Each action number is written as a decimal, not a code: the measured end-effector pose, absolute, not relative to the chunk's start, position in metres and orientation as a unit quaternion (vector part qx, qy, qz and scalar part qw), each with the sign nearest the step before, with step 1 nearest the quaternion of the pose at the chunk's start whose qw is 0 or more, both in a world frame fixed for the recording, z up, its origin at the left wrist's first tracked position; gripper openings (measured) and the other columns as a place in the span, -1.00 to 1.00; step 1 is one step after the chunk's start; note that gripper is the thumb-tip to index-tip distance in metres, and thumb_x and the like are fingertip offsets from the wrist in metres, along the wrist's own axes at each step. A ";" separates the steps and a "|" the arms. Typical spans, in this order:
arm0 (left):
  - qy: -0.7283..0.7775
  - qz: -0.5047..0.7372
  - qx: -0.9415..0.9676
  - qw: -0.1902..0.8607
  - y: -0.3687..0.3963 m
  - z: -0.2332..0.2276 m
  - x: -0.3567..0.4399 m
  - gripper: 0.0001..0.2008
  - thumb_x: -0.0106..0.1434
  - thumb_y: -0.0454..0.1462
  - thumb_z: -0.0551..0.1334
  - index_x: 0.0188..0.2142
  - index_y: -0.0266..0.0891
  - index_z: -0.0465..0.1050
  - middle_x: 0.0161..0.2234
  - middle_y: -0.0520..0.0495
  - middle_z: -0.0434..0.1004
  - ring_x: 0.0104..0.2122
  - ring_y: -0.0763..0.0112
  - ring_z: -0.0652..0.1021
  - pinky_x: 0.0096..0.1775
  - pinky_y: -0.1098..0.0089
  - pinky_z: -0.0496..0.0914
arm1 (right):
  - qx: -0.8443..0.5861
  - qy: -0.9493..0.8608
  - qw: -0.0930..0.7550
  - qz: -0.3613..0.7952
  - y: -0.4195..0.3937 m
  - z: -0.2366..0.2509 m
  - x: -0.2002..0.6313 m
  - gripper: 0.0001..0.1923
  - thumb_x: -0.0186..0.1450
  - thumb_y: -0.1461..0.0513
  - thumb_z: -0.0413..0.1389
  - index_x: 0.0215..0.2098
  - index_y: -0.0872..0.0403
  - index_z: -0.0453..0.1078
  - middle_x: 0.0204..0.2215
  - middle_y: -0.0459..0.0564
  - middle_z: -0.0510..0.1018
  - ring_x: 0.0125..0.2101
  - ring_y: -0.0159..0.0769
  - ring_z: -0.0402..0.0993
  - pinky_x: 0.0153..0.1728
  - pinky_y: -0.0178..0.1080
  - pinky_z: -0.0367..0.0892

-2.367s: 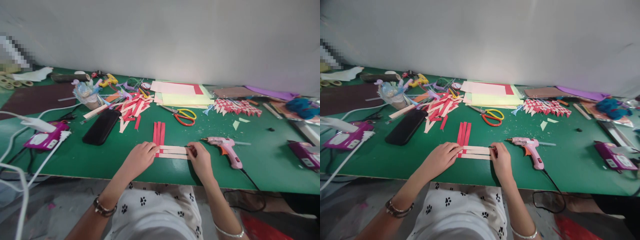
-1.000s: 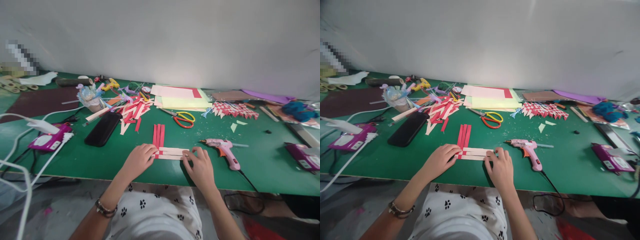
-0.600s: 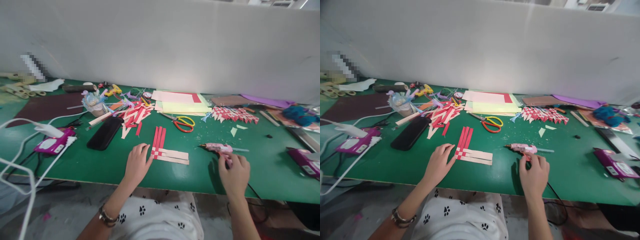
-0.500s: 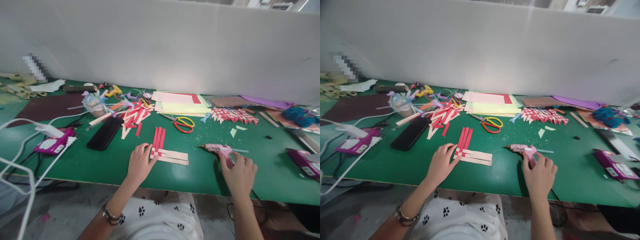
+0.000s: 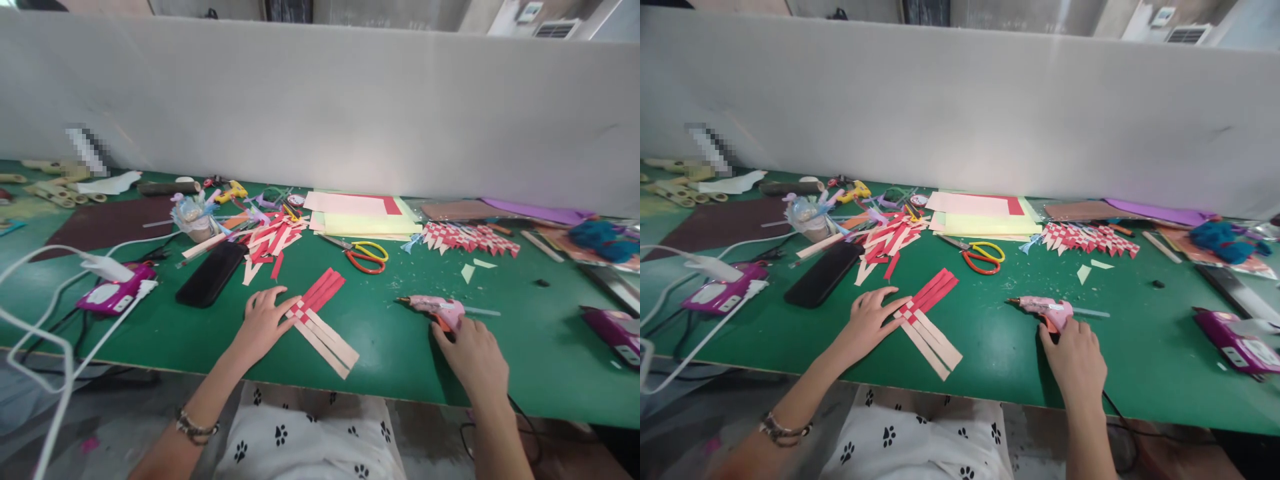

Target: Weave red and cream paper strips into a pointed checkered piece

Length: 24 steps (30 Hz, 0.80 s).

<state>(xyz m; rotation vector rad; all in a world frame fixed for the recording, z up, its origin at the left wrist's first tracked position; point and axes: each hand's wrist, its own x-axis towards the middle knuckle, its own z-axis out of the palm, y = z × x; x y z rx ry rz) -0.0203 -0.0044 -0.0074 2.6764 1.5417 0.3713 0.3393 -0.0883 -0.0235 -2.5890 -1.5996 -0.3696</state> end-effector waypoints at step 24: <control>0.348 0.053 0.927 0.131 -0.075 0.014 0.033 -0.67 0.09 -0.14 0.31 -0.22 -0.22 0.31 -0.19 -0.03 0.41 -0.20 0.30 0.40 -0.21 0.32 0.22 | -0.886 -0.458 0.056 -0.050 -0.087 -0.019 0.337 -0.46 0.16 -0.11 -0.03 -0.19 0.18 0.30 -0.30 0.19 0.49 -0.27 -0.02 0.44 -0.39 -0.17 0.29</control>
